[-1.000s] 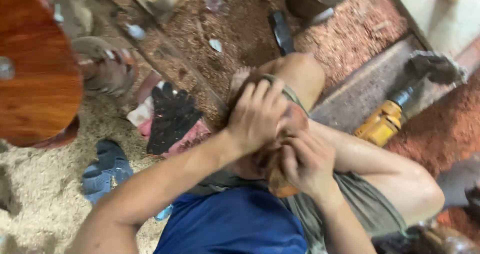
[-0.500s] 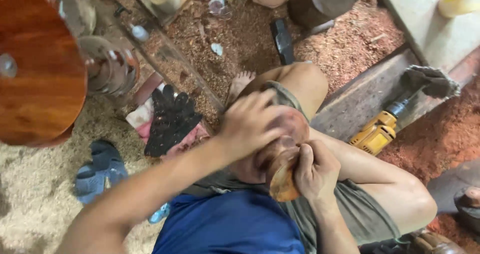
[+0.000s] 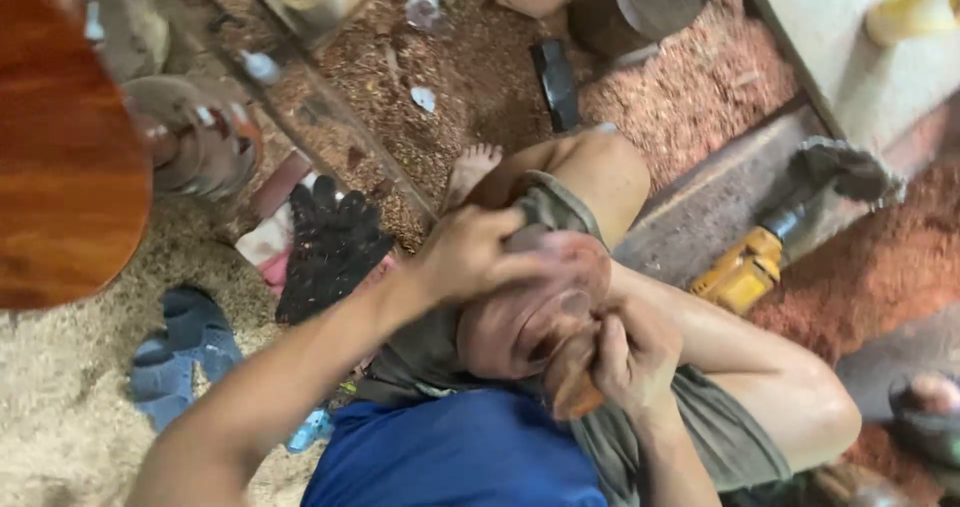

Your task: Sanding and finishing a wooden bowl using a power drill with a sanding attachment and hand sanding.

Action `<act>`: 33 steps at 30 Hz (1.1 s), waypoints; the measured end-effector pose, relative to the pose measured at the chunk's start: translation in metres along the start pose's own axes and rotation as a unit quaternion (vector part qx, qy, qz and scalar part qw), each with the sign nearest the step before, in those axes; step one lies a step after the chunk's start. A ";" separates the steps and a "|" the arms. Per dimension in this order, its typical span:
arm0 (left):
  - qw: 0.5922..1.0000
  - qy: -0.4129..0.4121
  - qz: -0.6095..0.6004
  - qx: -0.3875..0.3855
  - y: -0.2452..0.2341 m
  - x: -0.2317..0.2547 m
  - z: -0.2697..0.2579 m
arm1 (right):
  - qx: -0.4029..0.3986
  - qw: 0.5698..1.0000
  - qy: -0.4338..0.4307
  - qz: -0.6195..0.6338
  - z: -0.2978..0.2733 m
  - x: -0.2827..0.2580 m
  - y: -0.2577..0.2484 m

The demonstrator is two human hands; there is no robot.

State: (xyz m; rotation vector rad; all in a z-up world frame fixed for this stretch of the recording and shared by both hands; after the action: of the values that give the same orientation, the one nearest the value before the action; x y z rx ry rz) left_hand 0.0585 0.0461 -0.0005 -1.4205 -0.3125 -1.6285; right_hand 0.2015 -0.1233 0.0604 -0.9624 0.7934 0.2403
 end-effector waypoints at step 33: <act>0.990 0.029 0.121 0.064 -0.026 0.020 -0.039 | -0.109 0.985 -0.128 -0.036 0.047 -0.044 0.020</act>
State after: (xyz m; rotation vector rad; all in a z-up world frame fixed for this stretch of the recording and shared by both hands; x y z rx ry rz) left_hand 0.0155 0.0242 0.0146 -1.2605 -0.1979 -1.4234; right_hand 0.1841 -0.0671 0.0935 -1.1371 0.5028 0.3862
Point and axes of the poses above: each hand's wrist, its own z-axis towards the middle knuckle, its own y-axis out of the palm, x = y × z, the point moved 6 cm from there along z, towards the middle knuckle, and after that the axes turned 15 degrees about x, right-handed, at the moved point
